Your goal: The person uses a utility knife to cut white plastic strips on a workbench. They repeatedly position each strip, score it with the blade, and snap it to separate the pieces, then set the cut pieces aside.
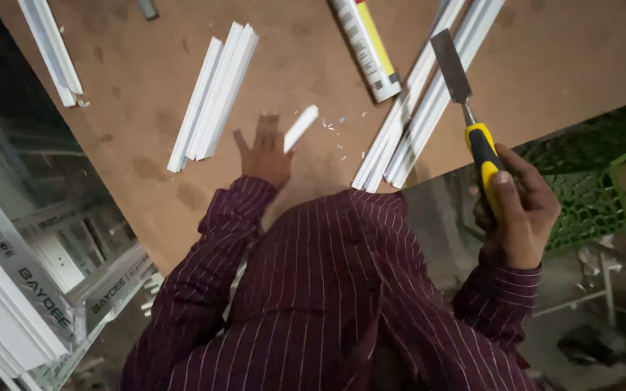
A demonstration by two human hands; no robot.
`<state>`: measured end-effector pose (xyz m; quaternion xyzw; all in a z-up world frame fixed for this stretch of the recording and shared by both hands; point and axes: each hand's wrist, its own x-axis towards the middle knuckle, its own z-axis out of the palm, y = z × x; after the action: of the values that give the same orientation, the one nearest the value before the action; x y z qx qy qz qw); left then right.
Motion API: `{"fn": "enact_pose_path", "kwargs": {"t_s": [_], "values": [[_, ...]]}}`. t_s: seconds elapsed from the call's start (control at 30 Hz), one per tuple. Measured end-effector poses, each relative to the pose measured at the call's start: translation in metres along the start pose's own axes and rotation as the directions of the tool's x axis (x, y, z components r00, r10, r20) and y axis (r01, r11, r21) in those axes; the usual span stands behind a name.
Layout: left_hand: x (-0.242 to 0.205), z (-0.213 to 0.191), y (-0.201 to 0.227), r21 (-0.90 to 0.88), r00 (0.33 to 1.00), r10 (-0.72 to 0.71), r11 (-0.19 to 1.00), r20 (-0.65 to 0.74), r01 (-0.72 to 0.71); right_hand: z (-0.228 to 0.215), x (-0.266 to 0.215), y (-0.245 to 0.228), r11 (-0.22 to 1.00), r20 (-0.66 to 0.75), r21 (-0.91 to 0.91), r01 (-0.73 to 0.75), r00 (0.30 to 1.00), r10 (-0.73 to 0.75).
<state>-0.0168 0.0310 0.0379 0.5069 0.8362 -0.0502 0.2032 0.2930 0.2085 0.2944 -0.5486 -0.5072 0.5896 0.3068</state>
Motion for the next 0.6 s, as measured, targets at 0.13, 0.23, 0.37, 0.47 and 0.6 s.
{"fn": "enact_pose_path", "kwargs": {"t_s": [0.13,0.23,0.37,0.47,0.6], "values": [[0.021,-0.022,-0.005,0.081,0.964,-0.039,0.995,-0.263,0.062,-0.03,-0.011,0.02,0.981,0.061,0.173,0.086,0.993,-0.098],[0.043,-0.049,-0.022,0.028,0.938,-0.104,0.992,-0.33,0.12,-0.048,-0.021,0.037,0.97,0.055,0.221,0.104,0.991,-0.119],[0.074,-0.081,-0.043,-0.112,0.909,-0.306,0.952,-0.285,0.285,-0.068,-0.038,0.058,0.953,-0.021,0.267,0.14,0.99,-0.14],[0.084,-0.089,-0.05,-0.148,0.897,-0.419,0.905,-0.144,0.399,-0.084,-0.051,0.07,0.948,-0.085,0.291,0.131,0.99,-0.111],[0.092,-0.08,-0.045,-0.286,0.859,-0.398,0.906,-0.321,0.312,-0.103,-0.062,0.079,0.947,-0.147,0.309,0.084,0.988,-0.04]]}}
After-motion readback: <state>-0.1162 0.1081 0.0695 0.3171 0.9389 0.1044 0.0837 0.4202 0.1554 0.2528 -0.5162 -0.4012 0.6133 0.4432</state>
